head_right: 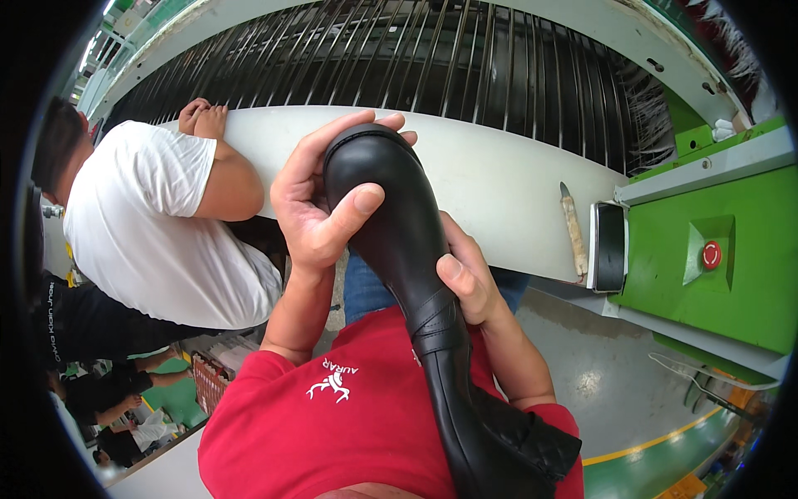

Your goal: Inspecting and handling black boots at a conveyor line station.

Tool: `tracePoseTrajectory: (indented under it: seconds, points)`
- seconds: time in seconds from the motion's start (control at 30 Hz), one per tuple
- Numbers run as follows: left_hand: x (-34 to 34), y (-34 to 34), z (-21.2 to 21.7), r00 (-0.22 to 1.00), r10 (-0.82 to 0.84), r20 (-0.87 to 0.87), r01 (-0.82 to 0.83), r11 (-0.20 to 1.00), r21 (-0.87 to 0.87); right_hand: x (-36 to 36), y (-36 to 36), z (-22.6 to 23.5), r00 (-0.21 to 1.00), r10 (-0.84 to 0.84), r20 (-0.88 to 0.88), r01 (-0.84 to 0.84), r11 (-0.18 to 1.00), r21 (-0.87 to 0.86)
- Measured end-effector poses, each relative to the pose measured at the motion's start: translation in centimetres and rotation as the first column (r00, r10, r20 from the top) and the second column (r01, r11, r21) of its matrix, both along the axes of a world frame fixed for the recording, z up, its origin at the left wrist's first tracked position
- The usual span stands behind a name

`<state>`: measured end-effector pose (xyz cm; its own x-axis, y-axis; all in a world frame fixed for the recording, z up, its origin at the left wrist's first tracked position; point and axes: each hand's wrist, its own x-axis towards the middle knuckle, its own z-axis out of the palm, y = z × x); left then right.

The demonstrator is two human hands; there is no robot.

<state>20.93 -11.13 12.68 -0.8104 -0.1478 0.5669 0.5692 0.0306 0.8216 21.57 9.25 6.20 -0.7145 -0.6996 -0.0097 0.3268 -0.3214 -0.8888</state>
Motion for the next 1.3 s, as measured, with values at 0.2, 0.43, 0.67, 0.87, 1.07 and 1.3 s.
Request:
tracePoseTrajectory:
  seconds: [0.2, 0.43, 0.67, 0.87, 1.07, 1.3]
  points:
    - [0.2, 0.3, 0.2, 1.0, 0.007, 0.016, -0.008, 1.0, 0.013, 0.1, 0.2, 0.2, 1.0, -0.031, 0.004, 0.031, 0.999, -0.009]
    - [0.5, 0.4, 0.4, 1.0, 0.024, 0.019, -0.024, 1.0, -0.014, 0.1, 0.4, 0.4, 0.999, -0.045, -0.002, 0.045, 0.999, -0.001]
    - [0.9, 0.5, 0.5, 0.999, -0.04, 0.003, 0.039, 0.992, 0.118, 0.1, 0.2, 0.4, 1.0, -0.02, -0.006, 0.02, 1.0, 0.002]
    - [1.8, 0.9, 1.1, 0.997, -0.077, 0.028, 0.067, 0.962, 0.264, 0.2, 0.2, 1.1, 0.994, -0.064, -0.091, 0.066, 0.998, 0.023]
    - [1.6, 0.7, 1.3, 1.0, -0.015, 0.001, 0.015, 0.998, 0.059, 0.2, 0.3, 1.5, 0.992, -0.051, -0.117, 0.051, 0.999, 0.003]
    - [2.1, 0.8, 1.9, 0.995, -0.083, -0.059, 0.09, 0.987, 0.133, 0.3, 0.5, 0.8, 0.987, -0.038, -0.153, 0.037, 0.999, -0.008]
